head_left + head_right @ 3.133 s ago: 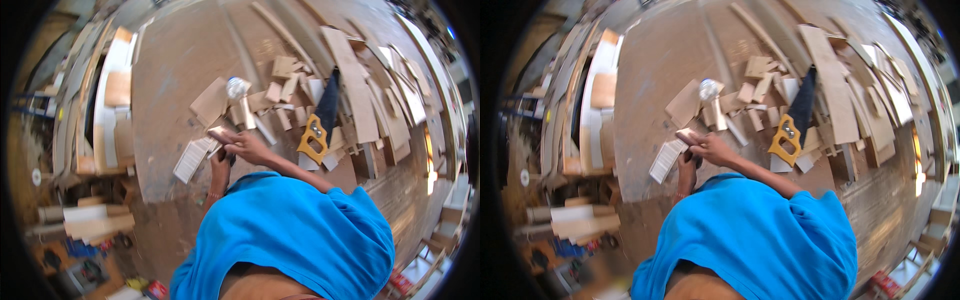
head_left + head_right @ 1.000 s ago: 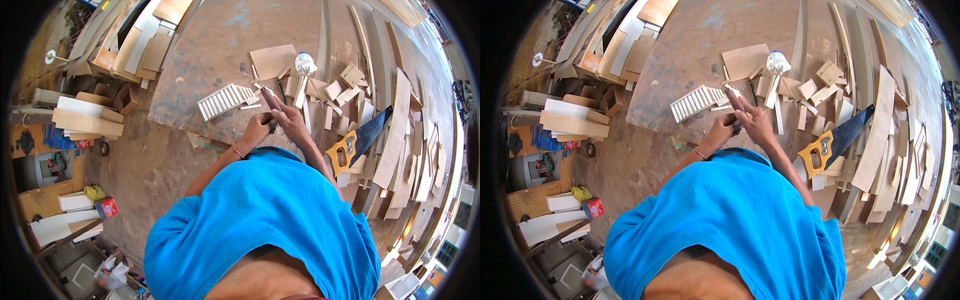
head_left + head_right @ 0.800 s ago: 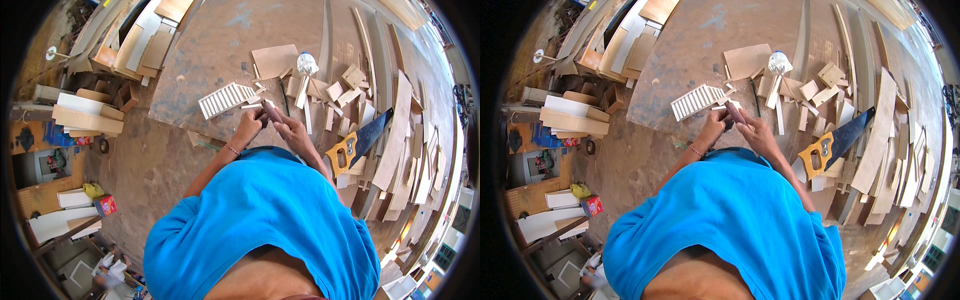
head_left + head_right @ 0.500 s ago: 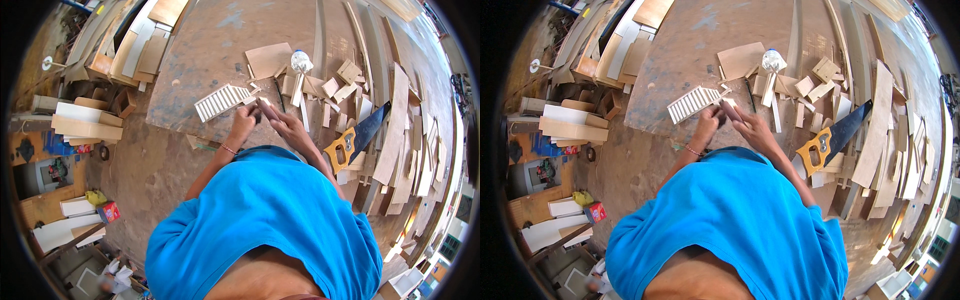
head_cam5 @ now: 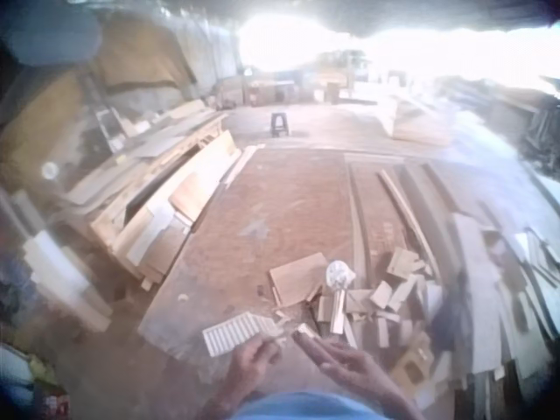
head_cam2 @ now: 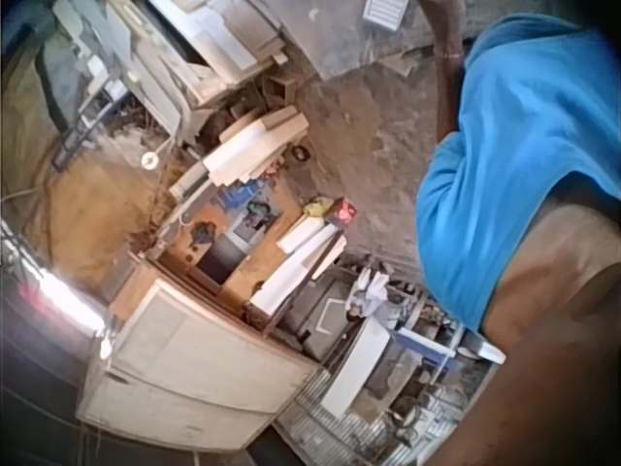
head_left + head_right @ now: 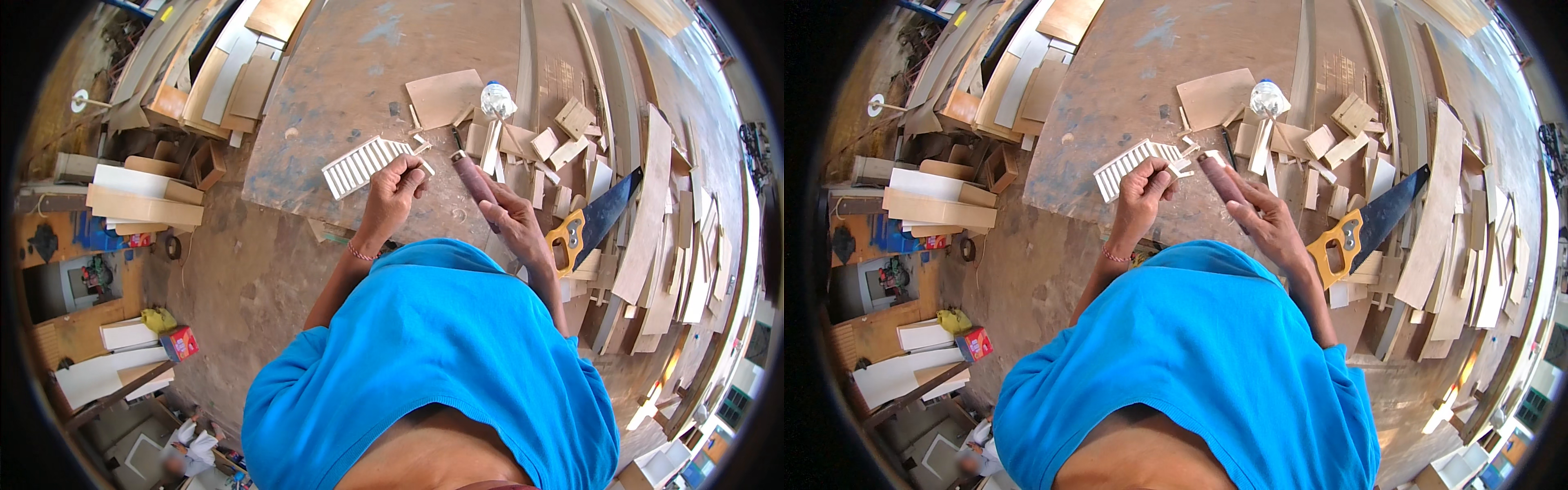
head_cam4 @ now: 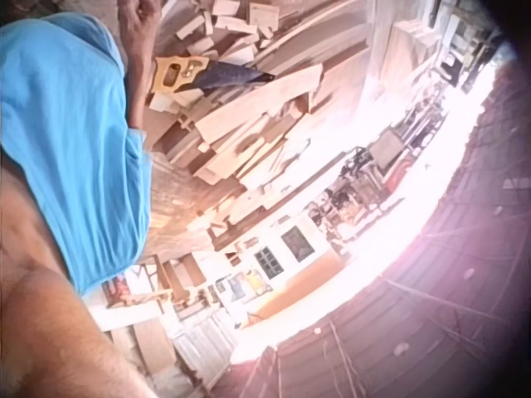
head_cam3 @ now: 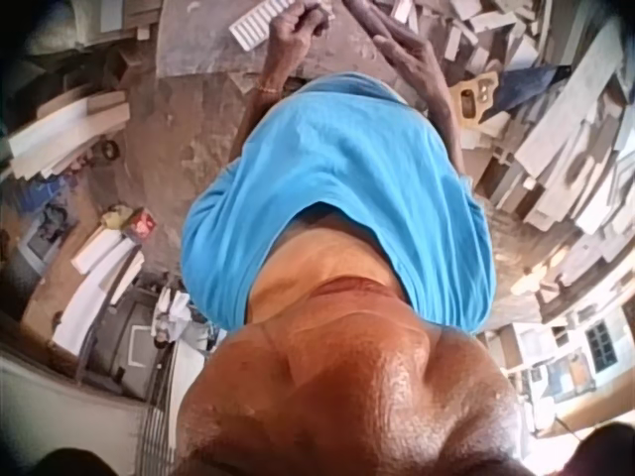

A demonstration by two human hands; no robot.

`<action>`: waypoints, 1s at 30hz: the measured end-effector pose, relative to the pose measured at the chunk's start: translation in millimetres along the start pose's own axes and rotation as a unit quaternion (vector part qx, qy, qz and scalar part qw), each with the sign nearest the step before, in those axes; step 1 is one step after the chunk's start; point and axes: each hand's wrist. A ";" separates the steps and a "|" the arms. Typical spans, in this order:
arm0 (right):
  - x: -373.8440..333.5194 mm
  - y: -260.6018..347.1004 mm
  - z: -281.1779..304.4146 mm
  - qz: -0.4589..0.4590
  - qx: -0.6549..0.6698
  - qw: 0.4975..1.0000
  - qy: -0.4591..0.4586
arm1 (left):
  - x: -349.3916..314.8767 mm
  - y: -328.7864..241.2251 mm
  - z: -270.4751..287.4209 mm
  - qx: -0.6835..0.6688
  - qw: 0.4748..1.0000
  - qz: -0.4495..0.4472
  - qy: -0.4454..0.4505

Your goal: The person assembles a small slatted wooden component by fitting and sanding small wooden blocks into a grooved frame.

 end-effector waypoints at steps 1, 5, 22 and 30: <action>1.1 4.4 -4.4 0.033 -0.008 0.999 0.012 | 0.1 -0.4 -1.2 0.000 1.000 -0.001 0.000; 25.9 15.3 -21.5 0.090 -0.099 0.991 -0.008 | -1.2 -6.6 -10.1 0.026 0.998 0.034 0.035; 4.7 -5.4 -2.5 0.016 -0.122 0.990 -0.066 | 6.4 26.2 6.0 -0.200 0.954 0.187 -0.125; 37.2 6.1 -32.1 0.163 -0.258 0.930 -0.207 | 9.4 23.5 -11.7 -0.227 0.943 0.227 -0.088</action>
Point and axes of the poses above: each hand's wrist, its own x-axis towards the middle knuckle, its own z-axis out of the back of the hand, y = z × x, and after that the axes turned 11 degrees about -z, right-handed
